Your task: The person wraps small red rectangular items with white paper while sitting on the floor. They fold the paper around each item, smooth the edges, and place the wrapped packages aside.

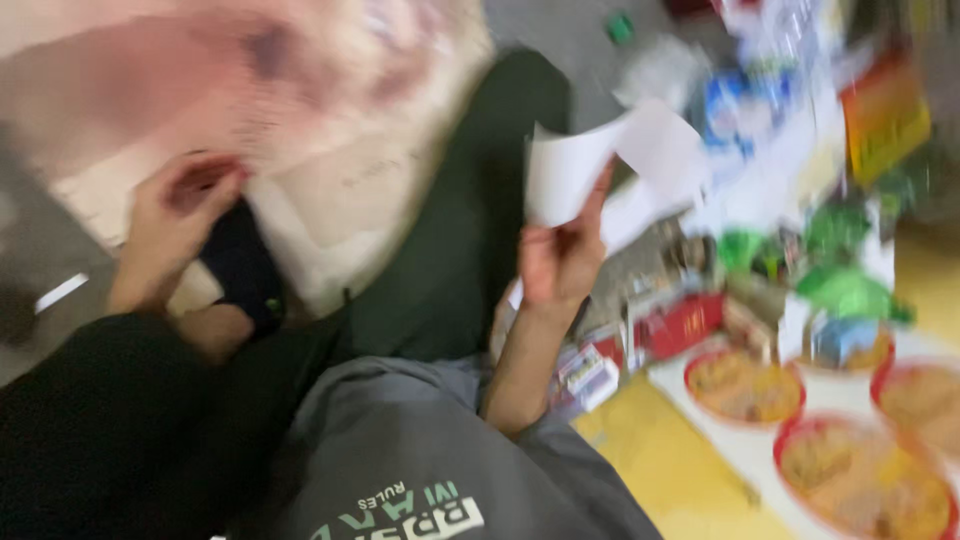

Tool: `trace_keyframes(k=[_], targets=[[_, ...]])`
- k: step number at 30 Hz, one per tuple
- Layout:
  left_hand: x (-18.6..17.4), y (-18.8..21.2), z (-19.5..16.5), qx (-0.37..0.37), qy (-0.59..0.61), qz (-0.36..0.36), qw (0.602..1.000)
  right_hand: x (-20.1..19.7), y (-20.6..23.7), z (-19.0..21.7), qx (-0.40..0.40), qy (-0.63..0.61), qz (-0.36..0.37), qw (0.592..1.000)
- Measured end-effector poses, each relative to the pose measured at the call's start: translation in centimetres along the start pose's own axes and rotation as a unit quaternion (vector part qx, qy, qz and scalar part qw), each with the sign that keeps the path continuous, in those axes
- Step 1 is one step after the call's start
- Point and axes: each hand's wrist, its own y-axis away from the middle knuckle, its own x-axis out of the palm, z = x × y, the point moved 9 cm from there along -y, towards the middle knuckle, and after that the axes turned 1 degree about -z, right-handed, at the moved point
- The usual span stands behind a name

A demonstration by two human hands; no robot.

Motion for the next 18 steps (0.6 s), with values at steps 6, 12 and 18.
trace_keyframes(k=[6, 12, 18], targets=[[-1.6, -2.6, -1.9, 0.066, 0.052, 0.092, 0.992, 16.5, 7.0, -19.9, 0.286, 0.386, 0.407, 0.777], [-10.0, -10.2, 2.5, 0.143, 0.059, -0.159, 0.975, 18.0, 9.5, -26.6, 0.207, 0.534, 0.467, 0.674], [-14.4, -14.1, 2.9, 0.121, -0.139, -0.284, 0.941, 17.7, 10.0, -28.7, 0.013, 0.707, 0.492, 0.508]])
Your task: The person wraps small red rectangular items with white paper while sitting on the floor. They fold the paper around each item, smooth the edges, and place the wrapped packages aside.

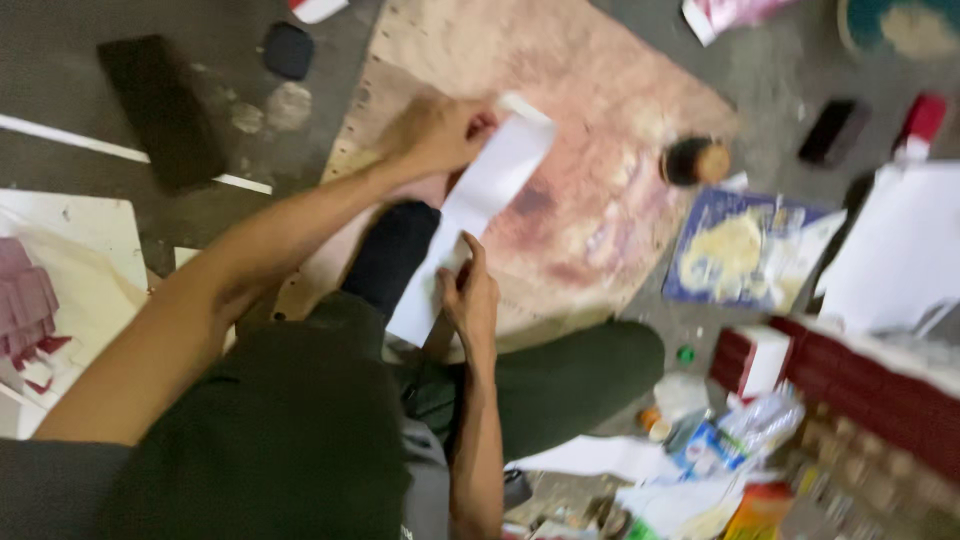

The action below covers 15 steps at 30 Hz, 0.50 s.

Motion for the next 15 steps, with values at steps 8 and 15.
trace_keyframes(k=[8, 15], targets=[[-8.7, 8.7, 0.4, -0.022, 0.140, -0.207, 0.968, -0.9, -6.4, 1.4, -0.043, 0.067, 0.020, 0.997], [-24.7, 3.3, 4.9, 0.086, -0.216, -0.350, 0.907, -3.9, -15.5, 5.9, -0.236, 0.137, -0.124, 0.954]])
